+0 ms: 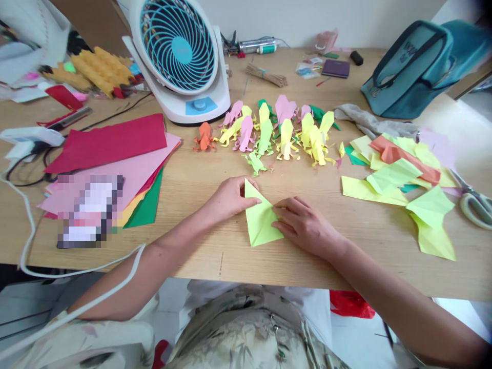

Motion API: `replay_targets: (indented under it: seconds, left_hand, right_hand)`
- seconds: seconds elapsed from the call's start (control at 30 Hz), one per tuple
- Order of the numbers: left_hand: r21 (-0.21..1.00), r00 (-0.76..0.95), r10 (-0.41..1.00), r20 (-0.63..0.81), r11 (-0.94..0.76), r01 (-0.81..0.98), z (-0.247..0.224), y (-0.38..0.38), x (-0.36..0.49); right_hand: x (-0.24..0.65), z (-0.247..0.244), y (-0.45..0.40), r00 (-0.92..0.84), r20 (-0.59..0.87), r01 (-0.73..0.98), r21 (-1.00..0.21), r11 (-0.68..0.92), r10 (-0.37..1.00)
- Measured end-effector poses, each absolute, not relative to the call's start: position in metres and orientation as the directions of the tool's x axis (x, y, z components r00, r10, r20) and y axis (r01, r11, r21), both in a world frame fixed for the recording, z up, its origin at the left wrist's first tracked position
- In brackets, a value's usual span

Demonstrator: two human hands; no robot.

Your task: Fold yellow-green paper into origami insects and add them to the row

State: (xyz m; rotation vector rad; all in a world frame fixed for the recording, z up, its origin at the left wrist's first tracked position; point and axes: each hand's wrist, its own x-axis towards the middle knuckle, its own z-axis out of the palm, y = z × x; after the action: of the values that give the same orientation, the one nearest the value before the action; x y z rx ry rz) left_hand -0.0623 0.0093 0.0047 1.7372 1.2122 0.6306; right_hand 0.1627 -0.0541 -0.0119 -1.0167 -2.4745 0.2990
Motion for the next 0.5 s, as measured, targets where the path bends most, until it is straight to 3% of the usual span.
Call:
replay_targets:
  seconds: [0.5]
  left_hand:
    - [0.773,0.346,0.935,0.075,-0.273,0.573,0.022,-0.012,-0.055]
  right_hand:
    - [0.161,-0.008,-0.055,-0.647,0.274,0.636,-0.320,0.702,0.711]
